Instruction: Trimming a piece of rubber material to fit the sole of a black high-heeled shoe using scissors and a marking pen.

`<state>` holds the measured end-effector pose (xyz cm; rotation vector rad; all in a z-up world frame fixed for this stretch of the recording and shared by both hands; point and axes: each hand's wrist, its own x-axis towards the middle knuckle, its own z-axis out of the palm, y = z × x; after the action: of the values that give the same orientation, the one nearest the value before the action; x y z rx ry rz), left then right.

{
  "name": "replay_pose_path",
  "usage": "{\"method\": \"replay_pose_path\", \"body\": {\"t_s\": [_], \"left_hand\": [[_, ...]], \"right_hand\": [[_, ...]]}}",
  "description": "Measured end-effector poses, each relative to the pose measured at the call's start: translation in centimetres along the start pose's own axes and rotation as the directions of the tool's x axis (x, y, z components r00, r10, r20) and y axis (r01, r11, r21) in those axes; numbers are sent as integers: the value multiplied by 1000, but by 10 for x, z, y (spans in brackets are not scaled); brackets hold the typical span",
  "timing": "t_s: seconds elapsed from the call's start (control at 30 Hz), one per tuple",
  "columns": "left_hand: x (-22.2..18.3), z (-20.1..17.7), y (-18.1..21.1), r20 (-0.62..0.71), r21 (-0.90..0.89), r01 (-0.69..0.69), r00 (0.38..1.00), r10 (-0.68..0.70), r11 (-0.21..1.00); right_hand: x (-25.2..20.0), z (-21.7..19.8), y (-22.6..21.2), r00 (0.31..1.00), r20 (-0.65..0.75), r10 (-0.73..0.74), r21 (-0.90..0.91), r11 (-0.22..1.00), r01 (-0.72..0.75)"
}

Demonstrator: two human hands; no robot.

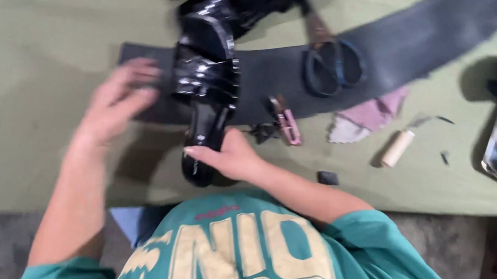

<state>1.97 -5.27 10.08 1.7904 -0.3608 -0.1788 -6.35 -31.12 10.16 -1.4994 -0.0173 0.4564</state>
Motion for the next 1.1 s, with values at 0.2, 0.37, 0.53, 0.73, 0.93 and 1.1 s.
{"method": "replay_pose_path", "body": {"t_s": [0.2,0.37,0.53,0.73,0.93,1.1], "left_hand": [[0,-8,-38,-335,746,246,942,30,619],[6,-3,-8,-383,658,388,910,-156,645],[18,-20,-28,-348,696,492,868,-354,522],[23,-14,18,-224,247,625,780,-584,740],[4,-8,16,-130,-582,516,703,-699,629],[-1,-16,-39,49,-851,359,781,-623,383]], "right_hand": [[-7,-3,-4,998,-12,-65,117,991,66],[-9,-1,-3,994,0,-112,129,985,111],[-8,0,7,994,-3,-105,137,985,105],[-9,-3,-3,999,-1,-55,177,983,54],[-16,17,-6,981,13,195,490,854,-176],[-11,36,16,966,133,221,537,803,-257]]}}
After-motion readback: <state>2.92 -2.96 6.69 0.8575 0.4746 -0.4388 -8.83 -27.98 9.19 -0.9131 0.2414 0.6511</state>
